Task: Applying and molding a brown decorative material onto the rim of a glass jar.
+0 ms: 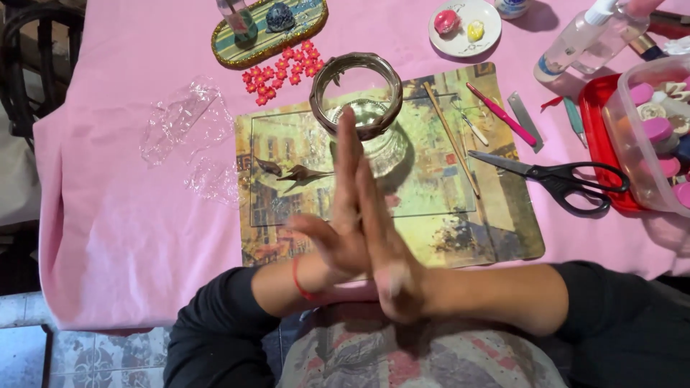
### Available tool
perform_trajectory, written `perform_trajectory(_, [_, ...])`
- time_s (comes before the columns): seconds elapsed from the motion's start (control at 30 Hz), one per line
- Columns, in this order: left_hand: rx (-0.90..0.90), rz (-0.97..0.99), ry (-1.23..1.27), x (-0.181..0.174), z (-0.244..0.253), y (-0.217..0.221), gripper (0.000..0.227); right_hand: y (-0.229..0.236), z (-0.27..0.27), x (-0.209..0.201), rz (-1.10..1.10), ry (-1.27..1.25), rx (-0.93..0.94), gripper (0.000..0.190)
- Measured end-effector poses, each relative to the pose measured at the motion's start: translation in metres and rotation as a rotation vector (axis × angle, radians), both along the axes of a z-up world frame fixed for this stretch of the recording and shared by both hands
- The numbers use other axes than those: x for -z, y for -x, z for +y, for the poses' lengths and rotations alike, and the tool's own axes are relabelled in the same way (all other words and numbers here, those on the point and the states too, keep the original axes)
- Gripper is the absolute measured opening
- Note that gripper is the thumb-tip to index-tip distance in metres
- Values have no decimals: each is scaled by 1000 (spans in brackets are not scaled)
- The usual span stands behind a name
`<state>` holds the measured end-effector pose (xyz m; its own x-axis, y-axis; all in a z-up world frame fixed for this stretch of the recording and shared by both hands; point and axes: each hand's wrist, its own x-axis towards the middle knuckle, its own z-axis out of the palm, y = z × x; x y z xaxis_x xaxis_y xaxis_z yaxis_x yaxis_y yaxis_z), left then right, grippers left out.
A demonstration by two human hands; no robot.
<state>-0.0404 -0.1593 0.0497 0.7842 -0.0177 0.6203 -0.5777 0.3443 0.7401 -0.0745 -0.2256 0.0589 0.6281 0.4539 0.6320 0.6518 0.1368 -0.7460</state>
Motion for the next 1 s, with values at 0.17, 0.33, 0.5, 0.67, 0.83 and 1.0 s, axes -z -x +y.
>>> perform_trajectory(0.17, [-140, -165, -156, -29, 27, -14, 90, 10, -17, 8, -21, 66, -62, 83])
perform_trajectory(0.33, [-116, -212, -118, -25, 0, 1, 90, 11, -19, 13, -49, 174, -91, 90])
perform_trajectory(0.5, [264, 159, 130, -18, -23, 43, 120, 7, -15, 13, -53, 164, -47, 92])
perform_trajectory(0.67, [46, -147, -43, -24, -1, 9, 83, 1, -11, 13, -59, 166, -13, 94])
perform_trajectory(0.83, [-12, -80, -79, -28, 38, -12, 101, 2, -11, 10, -67, 158, 8, 95])
perform_trajectory(1.0, [213, -64, 105, -17, 53, -20, 101, -5, -20, 12, -168, 420, -51, 88])
